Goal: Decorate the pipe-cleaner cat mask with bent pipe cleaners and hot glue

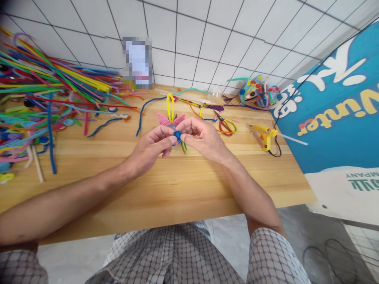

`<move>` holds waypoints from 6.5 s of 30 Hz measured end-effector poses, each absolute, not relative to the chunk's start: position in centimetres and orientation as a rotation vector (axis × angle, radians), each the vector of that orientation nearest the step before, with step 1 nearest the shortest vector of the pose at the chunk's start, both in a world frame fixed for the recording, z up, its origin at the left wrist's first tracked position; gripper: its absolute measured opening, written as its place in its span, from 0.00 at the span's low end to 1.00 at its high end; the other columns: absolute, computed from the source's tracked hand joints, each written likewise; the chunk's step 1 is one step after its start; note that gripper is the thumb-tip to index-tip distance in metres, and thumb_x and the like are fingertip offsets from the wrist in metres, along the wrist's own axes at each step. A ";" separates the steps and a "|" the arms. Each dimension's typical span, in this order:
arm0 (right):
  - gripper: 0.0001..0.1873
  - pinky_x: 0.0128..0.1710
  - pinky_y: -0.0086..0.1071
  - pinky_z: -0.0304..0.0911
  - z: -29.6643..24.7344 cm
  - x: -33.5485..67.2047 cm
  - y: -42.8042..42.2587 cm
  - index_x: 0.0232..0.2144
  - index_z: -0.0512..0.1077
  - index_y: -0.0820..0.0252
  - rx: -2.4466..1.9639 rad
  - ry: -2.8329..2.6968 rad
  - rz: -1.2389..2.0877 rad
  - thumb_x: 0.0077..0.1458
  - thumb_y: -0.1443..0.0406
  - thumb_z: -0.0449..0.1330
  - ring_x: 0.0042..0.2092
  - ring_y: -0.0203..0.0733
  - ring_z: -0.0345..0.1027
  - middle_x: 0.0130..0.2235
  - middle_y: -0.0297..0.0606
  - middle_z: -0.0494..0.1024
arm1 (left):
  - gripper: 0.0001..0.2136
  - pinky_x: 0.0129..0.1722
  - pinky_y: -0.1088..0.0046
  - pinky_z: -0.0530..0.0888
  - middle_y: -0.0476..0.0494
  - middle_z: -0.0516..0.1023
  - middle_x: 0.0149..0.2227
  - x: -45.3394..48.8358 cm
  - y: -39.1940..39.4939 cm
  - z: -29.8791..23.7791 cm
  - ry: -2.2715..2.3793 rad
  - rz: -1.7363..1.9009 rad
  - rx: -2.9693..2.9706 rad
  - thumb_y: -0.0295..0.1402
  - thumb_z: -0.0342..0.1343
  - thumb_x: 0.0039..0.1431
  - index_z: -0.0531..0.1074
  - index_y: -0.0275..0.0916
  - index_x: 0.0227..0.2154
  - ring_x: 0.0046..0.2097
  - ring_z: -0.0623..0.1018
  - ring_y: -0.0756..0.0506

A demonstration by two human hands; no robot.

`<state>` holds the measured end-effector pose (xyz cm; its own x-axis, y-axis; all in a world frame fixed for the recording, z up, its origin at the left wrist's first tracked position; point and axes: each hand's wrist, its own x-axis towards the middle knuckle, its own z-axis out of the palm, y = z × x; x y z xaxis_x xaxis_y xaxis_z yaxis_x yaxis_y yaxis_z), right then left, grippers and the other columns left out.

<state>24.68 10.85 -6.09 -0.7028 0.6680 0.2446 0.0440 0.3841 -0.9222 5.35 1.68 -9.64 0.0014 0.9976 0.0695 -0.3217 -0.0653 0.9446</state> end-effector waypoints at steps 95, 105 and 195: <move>0.11 0.37 0.33 0.71 -7.0 24.4 10.5 0.36 0.74 0.53 -0.571 -2.052 1.205 0.56 0.63 0.74 0.35 0.37 0.72 0.34 0.30 0.78 | 0.23 0.20 0.81 0.66 0.54 0.78 0.27 5.4 2.2 -10.5 0.866 1.467 1.036 0.46 0.83 0.52 0.76 0.39 0.35 0.22 0.69 0.56; 0.15 0.36 0.33 0.71 -7.5 24.8 11.7 0.37 0.73 0.52 -0.507 -2.046 1.114 0.59 0.59 0.77 0.35 0.37 0.71 0.34 0.30 0.77 | 0.20 0.19 0.79 0.65 0.55 0.79 0.30 5.5 2.3 -10.4 0.794 1.367 0.862 0.40 0.82 0.52 0.78 0.39 0.39 0.20 0.70 0.56; 0.08 0.46 0.41 0.78 -12.6 29.3 11.8 0.40 0.85 0.48 -0.503 -2.168 0.357 0.72 0.65 0.66 0.41 0.46 0.85 0.39 0.35 0.90 | 0.32 0.17 0.78 0.63 0.50 0.73 0.23 6.2 1.2 -11.7 0.852 0.812 0.755 0.60 0.80 0.50 0.67 0.42 0.26 0.19 0.69 0.52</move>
<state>29.25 11.82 -12.63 -0.5498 0.4732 0.6884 0.2273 0.8777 -0.4219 6.16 1.16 -11.67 0.4129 0.8447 -0.3407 -0.2997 0.4792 0.8250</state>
